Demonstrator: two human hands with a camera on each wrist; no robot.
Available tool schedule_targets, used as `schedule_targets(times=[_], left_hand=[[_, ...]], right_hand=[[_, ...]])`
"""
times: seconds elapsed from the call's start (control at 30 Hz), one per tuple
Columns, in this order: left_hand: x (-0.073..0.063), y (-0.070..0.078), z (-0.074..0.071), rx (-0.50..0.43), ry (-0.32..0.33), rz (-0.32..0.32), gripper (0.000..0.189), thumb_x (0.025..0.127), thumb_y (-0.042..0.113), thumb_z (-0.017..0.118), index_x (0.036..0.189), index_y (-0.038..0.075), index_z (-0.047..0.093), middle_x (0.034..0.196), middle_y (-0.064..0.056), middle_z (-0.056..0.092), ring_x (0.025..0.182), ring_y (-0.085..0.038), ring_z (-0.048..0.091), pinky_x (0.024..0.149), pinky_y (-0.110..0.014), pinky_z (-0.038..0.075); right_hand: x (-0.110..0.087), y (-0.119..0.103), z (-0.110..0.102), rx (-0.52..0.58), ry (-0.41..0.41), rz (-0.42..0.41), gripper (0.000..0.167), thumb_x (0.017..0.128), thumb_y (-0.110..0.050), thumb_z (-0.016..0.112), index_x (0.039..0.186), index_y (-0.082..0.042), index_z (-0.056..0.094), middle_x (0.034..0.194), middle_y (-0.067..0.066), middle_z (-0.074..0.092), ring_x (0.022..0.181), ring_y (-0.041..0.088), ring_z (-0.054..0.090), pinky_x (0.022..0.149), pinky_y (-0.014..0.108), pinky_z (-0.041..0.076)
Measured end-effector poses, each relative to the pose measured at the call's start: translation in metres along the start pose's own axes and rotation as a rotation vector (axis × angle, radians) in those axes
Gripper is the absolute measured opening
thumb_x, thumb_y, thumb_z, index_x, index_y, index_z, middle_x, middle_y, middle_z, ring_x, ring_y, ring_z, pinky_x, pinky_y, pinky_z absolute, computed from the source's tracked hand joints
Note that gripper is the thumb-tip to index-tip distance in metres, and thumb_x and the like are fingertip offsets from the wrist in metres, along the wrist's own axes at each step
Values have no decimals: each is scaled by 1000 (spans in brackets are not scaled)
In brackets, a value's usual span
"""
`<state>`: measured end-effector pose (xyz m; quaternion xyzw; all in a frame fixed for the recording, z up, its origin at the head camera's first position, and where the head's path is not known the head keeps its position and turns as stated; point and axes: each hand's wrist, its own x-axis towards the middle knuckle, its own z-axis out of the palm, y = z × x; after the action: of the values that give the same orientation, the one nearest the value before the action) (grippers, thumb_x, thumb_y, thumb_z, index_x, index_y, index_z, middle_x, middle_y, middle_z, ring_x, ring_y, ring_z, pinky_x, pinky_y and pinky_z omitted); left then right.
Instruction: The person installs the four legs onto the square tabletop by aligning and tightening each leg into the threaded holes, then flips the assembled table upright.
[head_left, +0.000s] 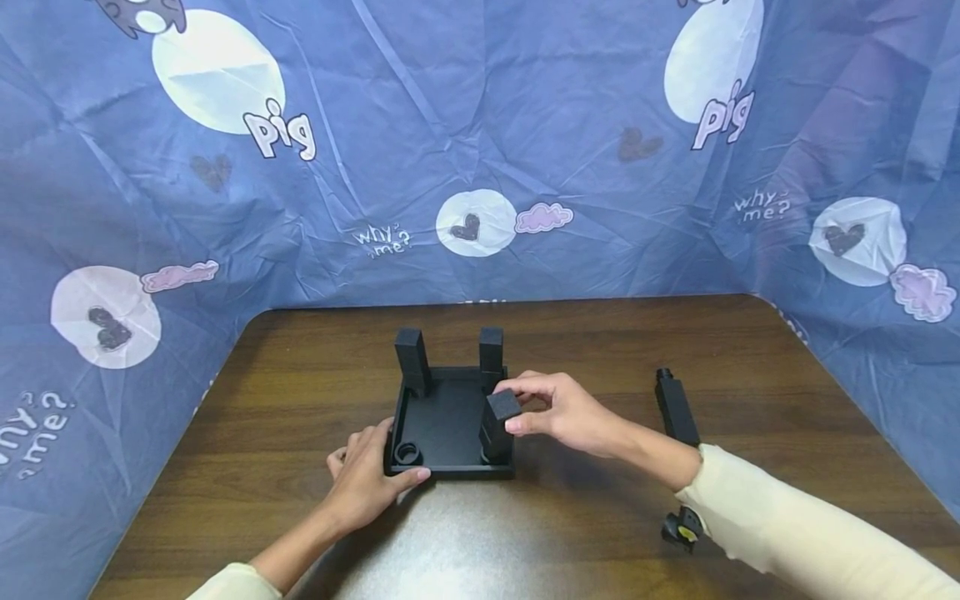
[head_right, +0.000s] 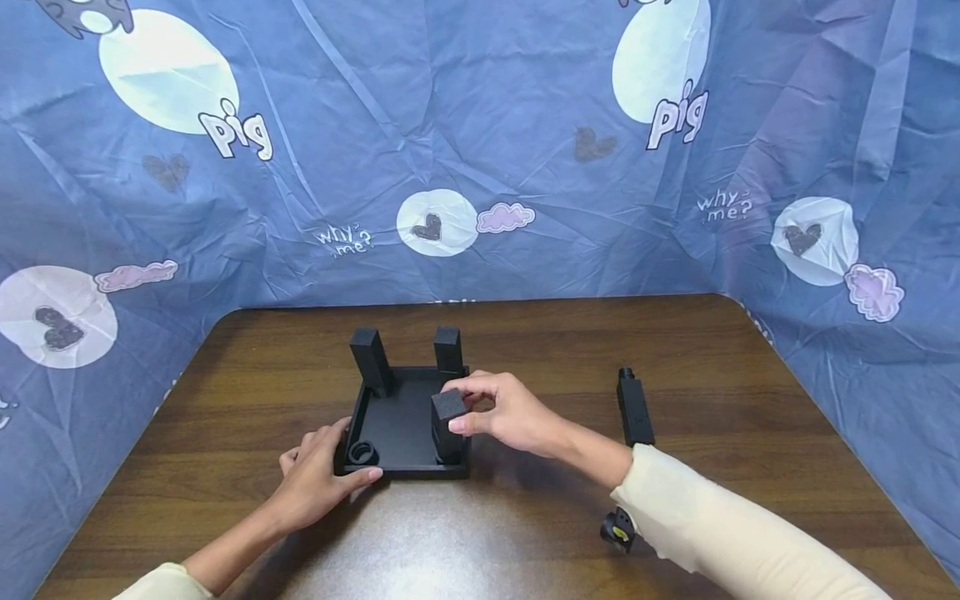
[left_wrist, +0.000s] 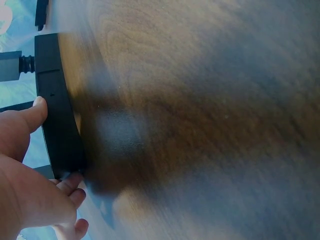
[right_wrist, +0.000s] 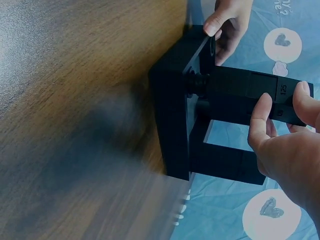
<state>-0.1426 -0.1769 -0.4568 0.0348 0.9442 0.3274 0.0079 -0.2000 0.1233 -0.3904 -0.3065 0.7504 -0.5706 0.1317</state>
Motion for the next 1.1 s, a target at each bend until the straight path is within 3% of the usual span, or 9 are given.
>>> schedule_targets(times=[0.37,0.53,0.87,1.0,1.1], left_hand=[[0,1,-1,1,-8,-9,92,84,37,87,150,-9,43,126,-19,60,117,-34,47,100,-63,18],[0,1,-1,6,-9,-8,92,84,37,87,150,-8,42,129,-20,59,119,-34,46,100,-63,18],[1,2,-1,9,-17,-12,93,84,39,86,150,-9,42,131,-21,58,119,-34,46,101,-65,17],[1,1,-1,16,-17,-12,93,84,40,86,150,-9,42,131,-21,59,119,-35,46,100,-66,17],[1,1,-1,15,-18,-17,93,85,39,86,150,-9,42,131,-21,58,120,-35,46,101,-66,17]], right_hand=[[2,1,2,-51,-19,31,39,90,-2,78,128,5,68,115,10,68,107,27,64,86,36,54],[1,3,5,-47,-4,53,40,91,-1,77,129,6,68,116,11,67,107,27,63,82,33,56],[7,10,20,2,150,35,27,80,4,85,97,5,64,75,3,60,67,12,57,60,21,45],[8,8,25,-75,184,35,31,79,-1,88,95,-2,63,85,2,60,69,12,56,61,22,45],[9,7,26,-74,155,27,33,81,-2,87,101,-2,61,95,5,60,71,12,56,61,22,46]])
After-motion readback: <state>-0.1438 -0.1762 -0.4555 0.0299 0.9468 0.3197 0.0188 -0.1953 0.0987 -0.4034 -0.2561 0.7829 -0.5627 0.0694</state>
